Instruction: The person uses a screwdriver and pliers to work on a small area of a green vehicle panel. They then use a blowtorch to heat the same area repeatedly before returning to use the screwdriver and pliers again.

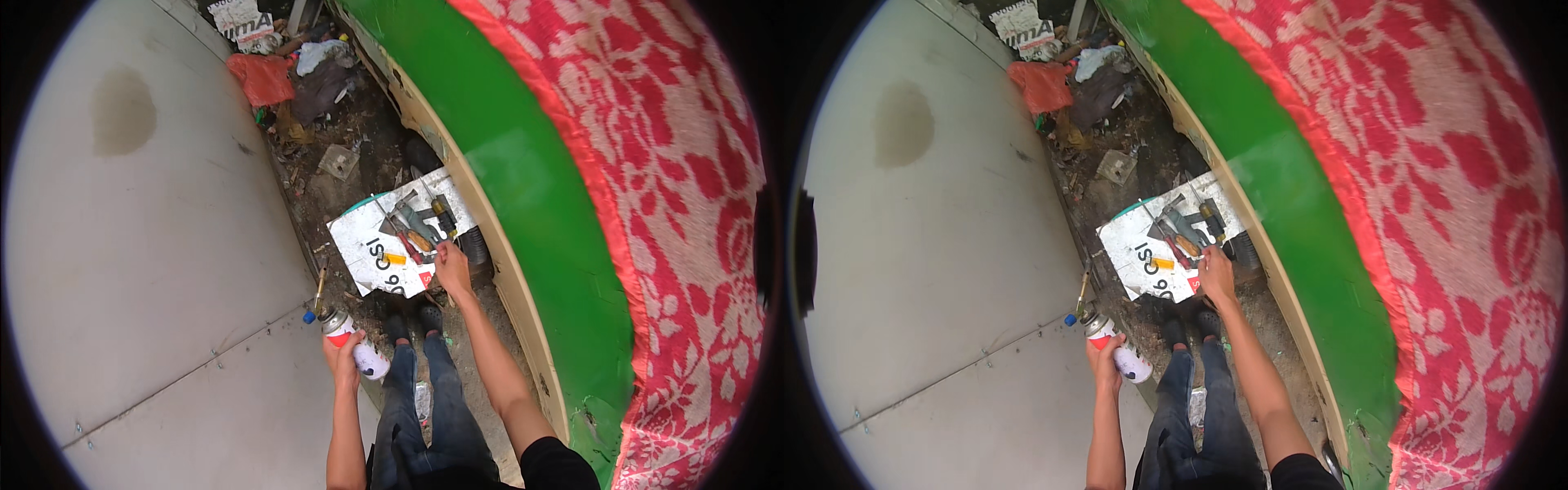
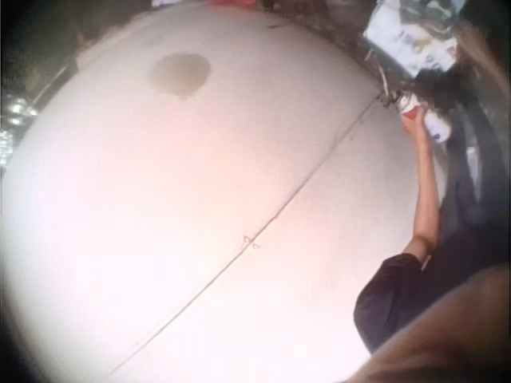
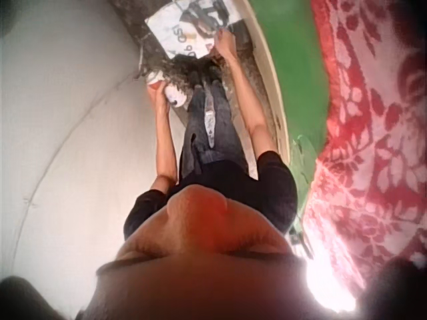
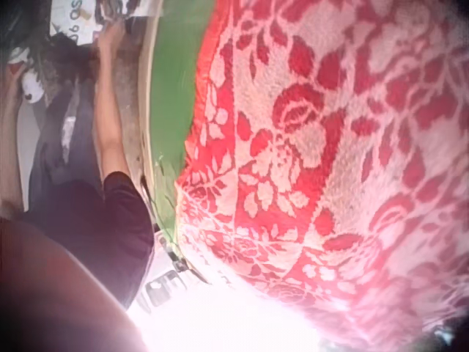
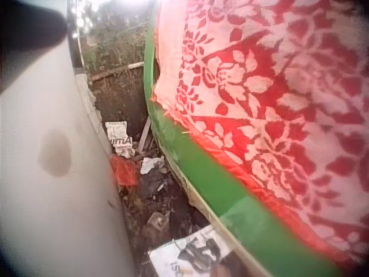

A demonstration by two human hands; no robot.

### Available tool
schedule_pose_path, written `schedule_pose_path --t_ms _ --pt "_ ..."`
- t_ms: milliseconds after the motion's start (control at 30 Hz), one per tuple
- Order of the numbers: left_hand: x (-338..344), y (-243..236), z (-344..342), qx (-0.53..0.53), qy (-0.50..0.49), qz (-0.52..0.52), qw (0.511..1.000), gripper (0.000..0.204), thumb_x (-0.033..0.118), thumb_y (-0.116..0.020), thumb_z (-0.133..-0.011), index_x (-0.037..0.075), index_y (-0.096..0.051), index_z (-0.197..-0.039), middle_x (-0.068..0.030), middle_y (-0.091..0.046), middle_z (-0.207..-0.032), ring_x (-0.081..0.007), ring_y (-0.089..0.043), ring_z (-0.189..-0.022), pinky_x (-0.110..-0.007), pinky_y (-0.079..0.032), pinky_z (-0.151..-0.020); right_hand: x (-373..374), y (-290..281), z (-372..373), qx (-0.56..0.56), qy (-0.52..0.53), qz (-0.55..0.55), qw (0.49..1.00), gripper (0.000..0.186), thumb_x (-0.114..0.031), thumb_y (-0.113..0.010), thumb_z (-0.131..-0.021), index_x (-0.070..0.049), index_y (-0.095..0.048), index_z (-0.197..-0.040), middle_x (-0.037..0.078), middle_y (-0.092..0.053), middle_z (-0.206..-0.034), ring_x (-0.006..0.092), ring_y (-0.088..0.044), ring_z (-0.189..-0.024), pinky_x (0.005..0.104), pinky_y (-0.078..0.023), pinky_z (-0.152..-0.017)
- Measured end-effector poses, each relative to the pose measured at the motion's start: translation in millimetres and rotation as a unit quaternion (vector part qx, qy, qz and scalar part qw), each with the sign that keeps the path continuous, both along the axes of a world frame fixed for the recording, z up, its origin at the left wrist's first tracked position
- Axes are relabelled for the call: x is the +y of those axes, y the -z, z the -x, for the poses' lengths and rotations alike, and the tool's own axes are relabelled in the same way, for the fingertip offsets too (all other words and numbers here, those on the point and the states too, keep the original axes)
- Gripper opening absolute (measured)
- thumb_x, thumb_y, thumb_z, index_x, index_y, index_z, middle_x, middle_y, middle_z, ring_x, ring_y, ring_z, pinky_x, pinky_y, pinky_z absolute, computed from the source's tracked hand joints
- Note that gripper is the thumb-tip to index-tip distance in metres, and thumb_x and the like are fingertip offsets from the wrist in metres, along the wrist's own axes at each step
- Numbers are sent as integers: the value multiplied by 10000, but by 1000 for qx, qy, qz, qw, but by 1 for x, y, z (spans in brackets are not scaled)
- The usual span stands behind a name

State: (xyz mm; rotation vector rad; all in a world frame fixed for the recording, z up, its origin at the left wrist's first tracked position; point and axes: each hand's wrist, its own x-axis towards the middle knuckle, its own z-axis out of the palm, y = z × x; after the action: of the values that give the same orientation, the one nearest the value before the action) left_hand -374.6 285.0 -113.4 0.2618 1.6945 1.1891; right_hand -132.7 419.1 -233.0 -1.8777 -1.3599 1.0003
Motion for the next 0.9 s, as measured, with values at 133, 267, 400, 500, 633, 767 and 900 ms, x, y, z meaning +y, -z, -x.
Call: schedule_pose_path --t_ms 133,267,400,500,633,767,900 --pt "12 16 8 -1 16 26 1000 495 23 -785 -708 82 -551 -1141 -33 -611 -957 -164 -605 -844 -327 -504 -761 16 29 18 -42 -41 -10 998 230 -41 -614 -880 13 -602 -1103 223 -645 -1057 399 -646 -986 470 -521 -876" --pt "23 24 17 12 35 36 999 507 26 -791 -703 80 -553 -1148 -39 -621 -967 -169 -611 -852 -334 -511 -765 20 36 38 -213 -150 -23 965 340 -65 -668 -852 -22 -604 -1183 159 -613 -1143 340 -582 -1123 455 -487 -926" --pt "32 25 22 25 53 31 998 511 23 -791 -703 75 -553 -1152 -39 -629 -963 -171 -615 -840 -337 -514 -761 20 48 44 -277 -158 -20 948 386 -134 -682 -857 -35 -591 -1220 139 -574 -1125 323 -557 -1112 451 -468 -924" --pt "38 25 26 28 59 24 998 512 21 -788 -701 71 -554 -1154 -39 -634 -965 -169 -616 -840 -336 -513 -764 21 37 46 -245 -162 -28 956 341 -141 -623 -907 -31 -580 -1226 150 -573 -1117 338 -566 -1081 459 -472 -914" --pt "37 23 23 37 57 28 997 510 18 -784 -693 68 -560 -1149 -42 -640 -973 -167 -618 -849 -335 -513 -767 12 39 53 -191 -199 -35 961 375 -166 -680 -902 8 -561 -1212 178 -566 -1133 369 -581 -1037 463 -492 -897" --pt "42 22 16 26 82 2 996 525 -4 -784 -683 66 -557 -1151 -47 -645 -982 -166 -627 -846 -334 -524 -763 9 64 57 -225 -195 -4 955 418 -157 -644 -890 53 -529 -1232 195 -570 -1203 360 -578 -1128 454 -548 -890" --pt "36 24 17 31 91 -13 995 539 -37 -780 -684 64 -542 -1156 -57 -649 -985 -163 -642 -835 -330 -543 -749 12 29 68 -204 -153 -7 967 409 -168 -609 -915 92 -492 -1208 250 -596 -1136 408 -631 -1063 472 -548 -825"
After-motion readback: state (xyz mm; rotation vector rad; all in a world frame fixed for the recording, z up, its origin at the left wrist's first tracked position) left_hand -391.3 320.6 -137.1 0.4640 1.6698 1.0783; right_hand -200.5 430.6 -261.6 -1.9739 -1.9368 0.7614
